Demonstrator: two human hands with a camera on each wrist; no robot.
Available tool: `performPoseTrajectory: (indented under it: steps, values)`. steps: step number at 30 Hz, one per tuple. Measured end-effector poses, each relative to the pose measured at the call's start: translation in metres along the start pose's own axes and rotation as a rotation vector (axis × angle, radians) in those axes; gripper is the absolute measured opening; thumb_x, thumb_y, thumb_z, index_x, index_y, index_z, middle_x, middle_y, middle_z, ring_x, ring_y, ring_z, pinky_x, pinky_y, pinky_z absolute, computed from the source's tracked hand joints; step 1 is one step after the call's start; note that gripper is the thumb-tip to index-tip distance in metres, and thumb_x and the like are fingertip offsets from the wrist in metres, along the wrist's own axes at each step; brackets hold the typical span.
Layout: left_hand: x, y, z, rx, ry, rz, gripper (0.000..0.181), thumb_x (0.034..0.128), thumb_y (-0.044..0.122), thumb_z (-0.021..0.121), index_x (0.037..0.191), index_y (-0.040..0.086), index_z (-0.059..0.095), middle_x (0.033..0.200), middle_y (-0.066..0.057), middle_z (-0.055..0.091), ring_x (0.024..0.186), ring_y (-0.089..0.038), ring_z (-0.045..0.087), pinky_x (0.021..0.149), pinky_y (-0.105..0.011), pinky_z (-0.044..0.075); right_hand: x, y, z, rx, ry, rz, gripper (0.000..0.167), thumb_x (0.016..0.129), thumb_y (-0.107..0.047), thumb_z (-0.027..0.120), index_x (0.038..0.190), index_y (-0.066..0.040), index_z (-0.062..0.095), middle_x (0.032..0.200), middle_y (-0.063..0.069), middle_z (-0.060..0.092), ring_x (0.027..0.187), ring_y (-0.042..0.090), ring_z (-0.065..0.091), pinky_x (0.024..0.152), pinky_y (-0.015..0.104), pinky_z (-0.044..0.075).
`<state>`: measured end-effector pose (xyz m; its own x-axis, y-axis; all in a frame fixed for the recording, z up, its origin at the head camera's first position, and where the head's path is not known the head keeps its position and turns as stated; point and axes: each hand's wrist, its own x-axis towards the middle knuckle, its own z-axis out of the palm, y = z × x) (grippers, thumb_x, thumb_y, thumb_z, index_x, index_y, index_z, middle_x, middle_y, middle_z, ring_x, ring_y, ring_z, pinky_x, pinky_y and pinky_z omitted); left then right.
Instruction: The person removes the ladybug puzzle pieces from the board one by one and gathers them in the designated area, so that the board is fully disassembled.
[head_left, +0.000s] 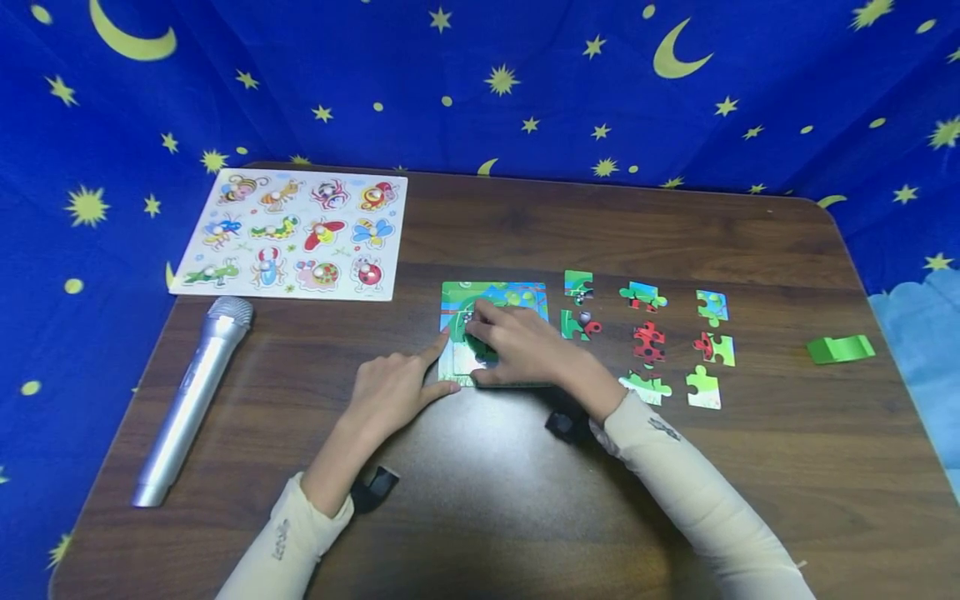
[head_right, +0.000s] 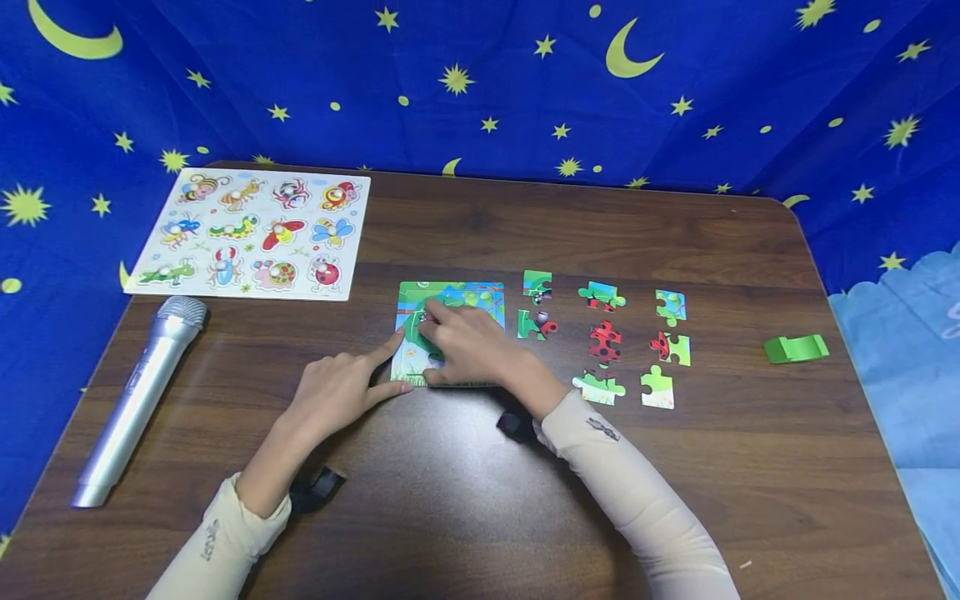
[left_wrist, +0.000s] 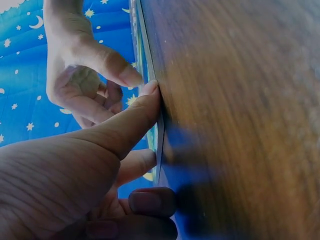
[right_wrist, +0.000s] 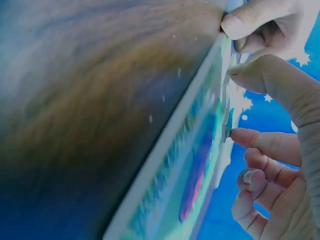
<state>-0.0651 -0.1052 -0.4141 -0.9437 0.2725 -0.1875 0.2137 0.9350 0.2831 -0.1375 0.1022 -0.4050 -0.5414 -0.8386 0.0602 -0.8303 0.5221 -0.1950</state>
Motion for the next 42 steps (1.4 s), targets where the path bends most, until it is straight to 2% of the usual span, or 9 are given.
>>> performPoseTrajectory:
  steps: [6, 14, 19, 26, 34, 42]
  values:
    - [0.003, -0.002, 0.0, -0.005, -0.004, -0.006, 0.078, 0.0885, 0.058, 0.065, 0.152, 0.021, 0.04, 0.051, -0.003, 0.045, 0.049, -0.015, 0.034, 0.045, -0.03, 0.03, -0.017, 0.009, -0.009, 0.009, 0.03, 0.022, 0.058, 0.076, -0.043, 0.081, 0.118, -0.004, 0.071, 0.1, 0.006, 0.052, 0.065, 0.012, 0.046, 0.053, 0.025, 0.039]
    - [0.002, -0.004, 0.001, -0.009, 0.02, 0.001, 0.078, 0.088, 0.059, 0.066, 0.151, 0.02, 0.042, 0.048, 0.0, 0.037, 0.05, -0.013, 0.028, 0.045, -0.029, 0.026, -0.053, 0.02, -0.017, 0.049, 0.049, 0.098, 0.059, 0.076, -0.039, 0.083, 0.119, -0.001, 0.07, 0.101, 0.007, 0.054, 0.062, 0.01, 0.042, 0.052, 0.023, 0.034]
    - [0.002, -0.005, 0.0, -0.007, 0.02, -0.001, 0.078, 0.0879, 0.059, 0.066, 0.152, 0.021, 0.041, 0.049, -0.002, 0.04, 0.049, -0.014, 0.03, 0.045, -0.03, 0.028, -0.076, 0.027, -0.018, 0.036, 0.085, 0.129, 0.057, 0.075, -0.039, 0.083, 0.117, -0.002, 0.071, 0.101, 0.008, 0.053, 0.061, 0.011, 0.042, 0.051, 0.023, 0.032]
    - [0.001, -0.006, -0.001, -0.004, 0.001, -0.007, 0.078, 0.0879, 0.059, 0.066, 0.152, 0.022, 0.041, 0.05, -0.004, 0.043, 0.05, -0.015, 0.034, 0.045, -0.03, 0.029, -0.104, 0.032, -0.016, 0.036, 0.072, 0.196, 0.059, 0.076, -0.039, 0.082, 0.119, -0.002, 0.07, 0.1, 0.005, 0.051, 0.061, 0.011, 0.04, 0.053, 0.023, 0.031]
    - [-0.001, -0.009, -0.001, -0.001, 0.01, -0.009, 0.078, 0.0874, 0.06, 0.066, 0.151, 0.022, 0.042, 0.05, -0.004, 0.044, 0.048, -0.016, 0.036, 0.045, -0.031, 0.03, -0.113, 0.036, -0.014, 0.06, 0.059, 0.229, 0.06, 0.076, -0.037, 0.083, 0.122, -0.001, 0.07, 0.1, 0.003, 0.048, 0.06, 0.008, 0.035, 0.052, 0.022, 0.028]
    - [-0.002, -0.011, -0.001, 0.001, 0.01, -0.005, 0.078, 0.0875, 0.06, 0.066, 0.152, 0.022, 0.041, 0.05, -0.003, 0.043, 0.048, -0.015, 0.034, 0.045, -0.03, 0.029, -0.113, 0.039, -0.011, 0.057, 0.035, 0.238, 0.062, 0.075, -0.039, 0.084, 0.124, -0.003, 0.069, 0.103, 0.005, 0.05, 0.062, 0.01, 0.039, 0.053, 0.022, 0.031]
